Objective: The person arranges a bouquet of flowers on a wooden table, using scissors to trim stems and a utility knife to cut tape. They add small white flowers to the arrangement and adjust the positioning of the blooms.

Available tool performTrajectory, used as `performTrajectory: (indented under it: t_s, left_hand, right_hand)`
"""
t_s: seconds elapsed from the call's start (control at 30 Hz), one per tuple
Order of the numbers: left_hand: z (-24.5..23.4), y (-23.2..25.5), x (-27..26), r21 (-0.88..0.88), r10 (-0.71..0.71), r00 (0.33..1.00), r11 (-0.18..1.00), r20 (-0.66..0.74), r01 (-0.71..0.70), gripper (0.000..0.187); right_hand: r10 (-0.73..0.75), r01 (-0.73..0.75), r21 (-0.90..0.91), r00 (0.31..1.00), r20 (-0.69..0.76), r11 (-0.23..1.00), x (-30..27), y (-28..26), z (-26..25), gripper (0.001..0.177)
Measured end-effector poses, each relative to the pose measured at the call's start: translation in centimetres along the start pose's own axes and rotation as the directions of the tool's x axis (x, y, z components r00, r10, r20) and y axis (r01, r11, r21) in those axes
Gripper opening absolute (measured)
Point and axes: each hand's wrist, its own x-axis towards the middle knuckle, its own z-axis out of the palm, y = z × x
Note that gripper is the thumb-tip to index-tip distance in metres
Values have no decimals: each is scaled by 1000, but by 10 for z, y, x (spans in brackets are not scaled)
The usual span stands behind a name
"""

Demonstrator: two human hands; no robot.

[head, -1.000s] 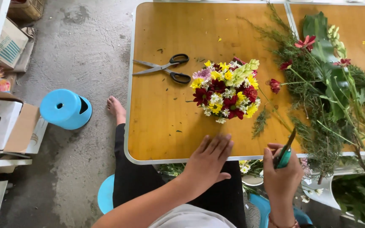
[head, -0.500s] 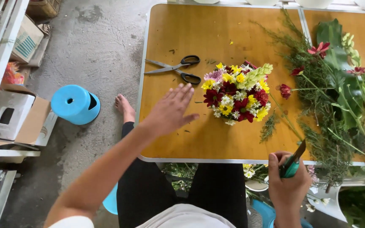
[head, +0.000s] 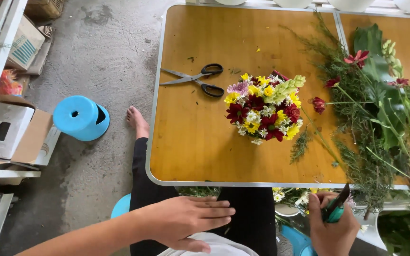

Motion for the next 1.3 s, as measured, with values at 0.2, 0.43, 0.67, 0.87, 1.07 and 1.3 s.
performTrajectory:
  t_s: [0.2,0.43,0.67,0.87,1.07,1.3]
  left_hand:
    - [-20,-58,39,384,-376,761,694,-529,610,78]
    - [-3,-104,81,643,-327,874,592,-359,486,99]
    - [33,-22,31,361,101,977,932,-189,-26,59]
    - [64,-19,1,568,-95,830,687,-550,454,51]
    - [75,-6,13,333,-128,723,824,-679,459,46]
    - [81,-12,34,200,5,894,975,-448,95,48]
  right_hand:
    - [-33,31,91,999,17,995,9,-20,5,23]
    - [-6,3,51,998,57,999,-9,-11,-6,18]
    - [59,-62,27,994,93,998,-18,7,-17,12]
    - [-3,-6,104,996,93,995,-12,6,-2,17]
    - [-47,35,84,989,142,996,-7,-13,9,16]
    - [-138,116,157,980,143,981,-7,-22,14,17]
